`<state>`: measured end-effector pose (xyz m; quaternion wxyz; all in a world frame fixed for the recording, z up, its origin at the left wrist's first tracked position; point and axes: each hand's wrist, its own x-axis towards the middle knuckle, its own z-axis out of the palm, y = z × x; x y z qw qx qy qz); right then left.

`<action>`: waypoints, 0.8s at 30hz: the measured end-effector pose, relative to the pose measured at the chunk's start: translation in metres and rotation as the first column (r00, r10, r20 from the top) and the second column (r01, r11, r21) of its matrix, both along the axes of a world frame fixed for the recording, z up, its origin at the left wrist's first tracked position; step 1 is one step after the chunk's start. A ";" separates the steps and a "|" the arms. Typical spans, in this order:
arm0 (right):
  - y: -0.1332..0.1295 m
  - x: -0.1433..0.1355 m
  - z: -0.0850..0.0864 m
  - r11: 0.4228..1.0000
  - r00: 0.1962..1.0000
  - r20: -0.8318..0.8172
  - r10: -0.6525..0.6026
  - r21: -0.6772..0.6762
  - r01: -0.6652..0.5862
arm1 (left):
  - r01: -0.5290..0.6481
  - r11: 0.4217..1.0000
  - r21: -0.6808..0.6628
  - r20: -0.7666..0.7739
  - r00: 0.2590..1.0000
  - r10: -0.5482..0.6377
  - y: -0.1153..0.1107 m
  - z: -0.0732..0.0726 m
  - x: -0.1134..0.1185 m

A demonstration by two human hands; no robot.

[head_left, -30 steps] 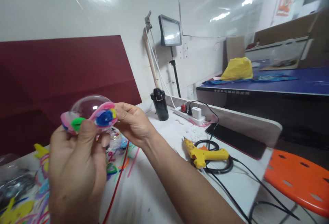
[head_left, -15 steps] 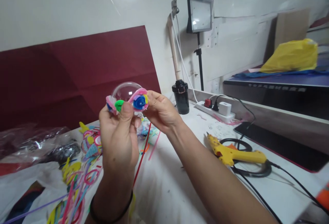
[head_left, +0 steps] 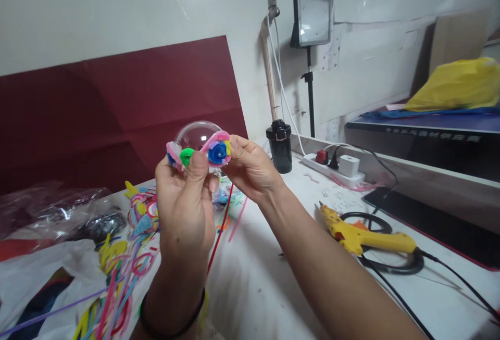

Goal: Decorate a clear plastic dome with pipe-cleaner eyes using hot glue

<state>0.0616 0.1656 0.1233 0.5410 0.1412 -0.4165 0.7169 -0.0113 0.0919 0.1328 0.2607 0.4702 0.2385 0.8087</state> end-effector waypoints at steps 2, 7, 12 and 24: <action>0.001 0.000 -0.001 1.000 1.000 -0.002 0.003 0.012 -0.003 | 0.001 1.000 0.007 0.006 1.000 -0.001 0.000 0.000 0.001; 0.000 0.001 -0.001 1.000 1.000 0.002 -0.004 -0.002 0.004 | 0.001 1.000 0.012 0.015 1.000 -0.001 -0.002 0.001 0.002; -0.001 0.001 0.000 1.000 1.000 0.005 -0.002 0.007 0.001 | 0.007 1.000 0.014 0.021 1.000 -0.007 -0.003 0.000 0.002; -0.001 0.001 0.000 1.000 1.000 -0.005 0.002 0.028 -0.002 | 0.014 1.000 0.011 0.021 1.000 -0.015 -0.003 0.000 0.002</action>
